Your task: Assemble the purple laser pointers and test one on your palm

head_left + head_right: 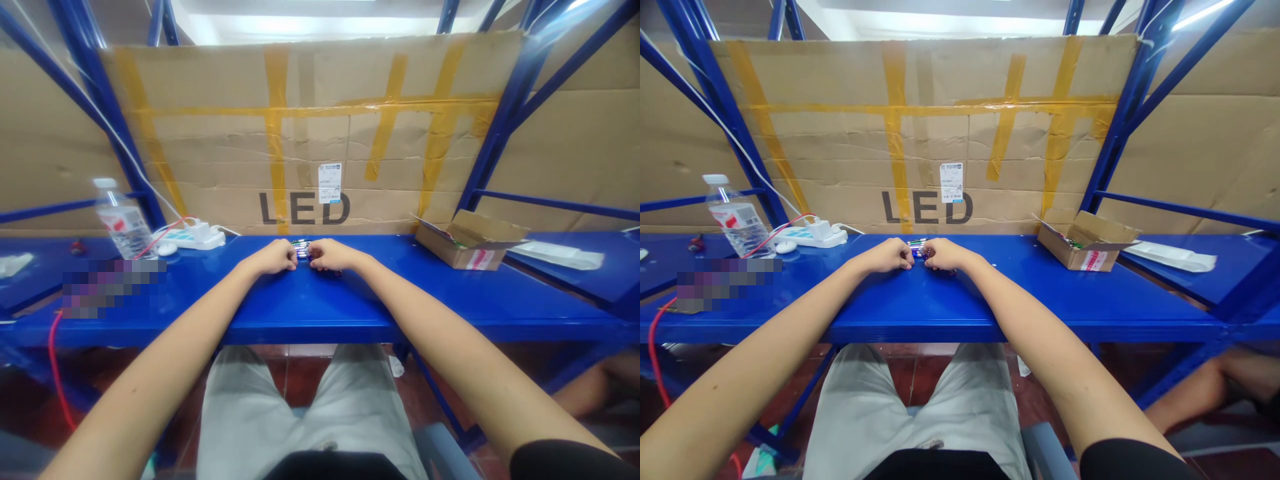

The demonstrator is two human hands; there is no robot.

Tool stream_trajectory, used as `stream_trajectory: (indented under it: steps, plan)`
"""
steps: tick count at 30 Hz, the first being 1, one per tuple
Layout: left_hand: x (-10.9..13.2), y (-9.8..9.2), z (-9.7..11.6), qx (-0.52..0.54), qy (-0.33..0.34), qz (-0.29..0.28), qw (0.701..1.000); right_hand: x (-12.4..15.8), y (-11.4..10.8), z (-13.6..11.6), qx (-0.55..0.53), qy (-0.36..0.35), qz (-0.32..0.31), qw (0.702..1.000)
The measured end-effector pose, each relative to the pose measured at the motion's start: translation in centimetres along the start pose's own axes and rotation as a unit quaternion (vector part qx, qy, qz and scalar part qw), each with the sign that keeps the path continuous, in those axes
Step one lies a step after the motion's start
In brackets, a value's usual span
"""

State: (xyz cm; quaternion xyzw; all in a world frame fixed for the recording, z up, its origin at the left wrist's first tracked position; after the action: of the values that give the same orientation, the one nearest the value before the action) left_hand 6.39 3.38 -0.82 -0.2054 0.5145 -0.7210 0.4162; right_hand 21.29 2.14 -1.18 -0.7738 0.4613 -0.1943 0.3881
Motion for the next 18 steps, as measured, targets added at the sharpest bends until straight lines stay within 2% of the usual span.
stream_trajectory:
  steps: [7,9,13,15,18]
  plan:
    - [0.4,-0.2,0.4,0.018,0.024,0.009,1.000,0.2,-0.1,-0.1,0.001,-0.005,0.006,1.000]
    - [0.5,-0.5,0.3,0.070,0.027,0.044,0.996,0.2,-0.2,-0.1,0.007,-0.008,0.006,1.000]
    - [1.1,-1.9,1.0,0.154,0.095,0.170,0.969,0.2,-0.3,-0.3,0.023,-0.014,0.007,1.000]
    - [1.3,-2.0,1.6,0.164,0.121,0.189,0.961,0.2,-0.4,-0.2,0.019,-0.015,0.009,1.000]
    - [1.4,-1.6,2.4,0.152,0.135,0.178,0.963,-0.1,-0.5,0.1,-0.006,-0.015,0.020,1.000]
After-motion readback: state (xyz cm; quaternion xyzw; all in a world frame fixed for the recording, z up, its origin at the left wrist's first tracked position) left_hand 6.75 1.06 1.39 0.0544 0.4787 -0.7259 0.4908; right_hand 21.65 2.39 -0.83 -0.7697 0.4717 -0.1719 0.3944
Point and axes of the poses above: each hand's wrist, its own x-axis away from the middle knuckle, its own y-axis out of the palm, z = x × y, the point moved 6 cm from there along -x, towards the middle knuckle, and after that the axes turned 4 degrees about y, right-handed, at the moved point
